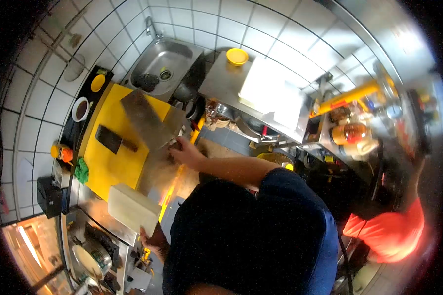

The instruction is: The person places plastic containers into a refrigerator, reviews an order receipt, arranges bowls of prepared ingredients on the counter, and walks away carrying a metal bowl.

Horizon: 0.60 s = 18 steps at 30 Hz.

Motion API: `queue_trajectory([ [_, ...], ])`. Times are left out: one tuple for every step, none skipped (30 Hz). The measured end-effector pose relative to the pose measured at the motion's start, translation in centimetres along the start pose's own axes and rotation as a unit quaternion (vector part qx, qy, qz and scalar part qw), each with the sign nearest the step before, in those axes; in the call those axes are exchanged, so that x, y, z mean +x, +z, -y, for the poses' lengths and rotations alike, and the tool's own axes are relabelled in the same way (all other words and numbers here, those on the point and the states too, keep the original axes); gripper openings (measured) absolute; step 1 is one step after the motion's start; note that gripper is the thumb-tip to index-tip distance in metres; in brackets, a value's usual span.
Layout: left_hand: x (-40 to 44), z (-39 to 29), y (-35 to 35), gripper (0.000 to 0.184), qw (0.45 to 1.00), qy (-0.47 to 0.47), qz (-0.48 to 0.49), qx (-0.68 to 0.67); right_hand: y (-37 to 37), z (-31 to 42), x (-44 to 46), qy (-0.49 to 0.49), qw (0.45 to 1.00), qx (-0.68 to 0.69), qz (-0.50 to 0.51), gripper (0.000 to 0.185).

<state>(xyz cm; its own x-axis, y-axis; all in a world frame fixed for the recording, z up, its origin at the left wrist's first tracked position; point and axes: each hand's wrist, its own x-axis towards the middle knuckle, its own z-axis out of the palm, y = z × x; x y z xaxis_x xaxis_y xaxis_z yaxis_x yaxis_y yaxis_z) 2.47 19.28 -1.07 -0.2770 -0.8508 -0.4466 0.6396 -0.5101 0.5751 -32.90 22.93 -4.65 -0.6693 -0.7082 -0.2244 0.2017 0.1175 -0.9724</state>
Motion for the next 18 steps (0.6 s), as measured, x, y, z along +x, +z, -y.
queue_trajectory([
  [0.0, 0.0, 0.1, 0.071, 1.000, -0.005, 0.012, 0.012, -2.0, -0.6, -1.0, -0.006, 0.999, 0.016, -0.039, 0.027],
  [-0.2, 0.2, 0.4, 0.071, 0.999, -0.011, 0.022, 0.023, -4.1, -1.1, -1.9, -0.013, 0.996, 0.031, -0.077, 0.024],
  [-0.5, 0.1, 0.4, 0.071, 0.999, -0.017, 0.030, 0.035, -6.3, 1.7, -4.2, 0.021, 0.992, 0.095, -0.086, 0.023],
  [-0.5, 0.1, -0.1, 0.071, 0.998, -0.030, 0.043, 0.037, -8.4, 3.4, -5.8, 0.062, 0.986, 0.043, -0.148, 0.021],
  [-0.4, 0.3, -0.7, 0.071, 0.997, -0.041, 0.055, 0.038, -11.1, 3.2, -6.7, 0.096, 0.979, 0.044, -0.175, 0.020],
  [-0.5, 0.5, -1.2, 0.072, 0.996, -0.051, 0.066, 0.039, -12.8, 3.3, -7.7, 0.074, 0.966, 0.072, -0.237, 0.020],
  [-0.8, 0.6, -1.3, 0.072, 0.994, -0.061, 0.075, 0.045, -15.0, 3.0, -7.9, 0.071, 0.954, 0.087, -0.278, 0.020],
  [-1.1, 0.8, -1.4, 0.072, 0.992, -0.072, 0.085, 0.051, -17.4, 3.3, -8.4, 0.049, 0.947, 0.112, -0.299, 0.018],
  [-1.3, 1.0, -1.5, 0.072, 0.991, -0.081, 0.095, 0.058, -19.3, 4.8, -8.8, 0.062, 0.944, 0.056, -0.320, 0.018],
  [-1.4, 1.0, -2.3, 0.072, 0.984, -0.074, 0.084, 0.137, -21.3, 4.5, -8.6, 0.058, 0.933, 0.081, -0.345, 0.020],
  [-1.1, 1.7, -3.2, 0.071, 0.972, -0.062, 0.075, 0.212, -23.4, 4.4, -8.2, 0.048, 0.928, 0.090, -0.358, 0.020],
  [-1.3, 2.2, -2.5, 0.070, 0.981, -0.088, 0.085, 0.151, -25.3, 4.7, -7.6, 0.052, 0.925, 0.087, -0.366, 0.020],
  [-1.6, 2.6, -1.8, 0.070, 0.985, -0.114, 0.092, 0.090, -26.8, 4.8, -7.1, 0.060, 0.924, 0.074, -0.371, 0.019],
  [-2.0, 3.3, -0.5, 0.069, 0.981, -0.119, 0.118, 0.093, -28.1, 4.9, -6.5, 0.070, 0.923, 0.060, -0.374, 0.019],
  [-2.2, 3.9, 0.7, 0.069, 0.977, -0.122, 0.144, 0.097, -29.6, 4.5, -5.7, 0.067, 0.924, 0.087, -0.366, 0.019],
  [-2.3, 4.5, 1.9, 0.068, 0.972, -0.126, 0.170, 0.102, -31.0, 4.0, -5.0, 0.065, 0.925, 0.113, -0.356, 0.019],
  [-2.6, 5.3, 3.4, 0.068, 0.973, -0.120, 0.157, 0.120, -32.1, 4.5, -4.6, 0.076, 0.924, 0.098, -0.361, 0.020],
  [-2.8, 6.1, 4.9, 0.068, 0.970, -0.122, 0.168, 0.127, -33.5, 4.4, -4.2, 0.069, 0.923, 0.076, -0.371, 0.021],
])
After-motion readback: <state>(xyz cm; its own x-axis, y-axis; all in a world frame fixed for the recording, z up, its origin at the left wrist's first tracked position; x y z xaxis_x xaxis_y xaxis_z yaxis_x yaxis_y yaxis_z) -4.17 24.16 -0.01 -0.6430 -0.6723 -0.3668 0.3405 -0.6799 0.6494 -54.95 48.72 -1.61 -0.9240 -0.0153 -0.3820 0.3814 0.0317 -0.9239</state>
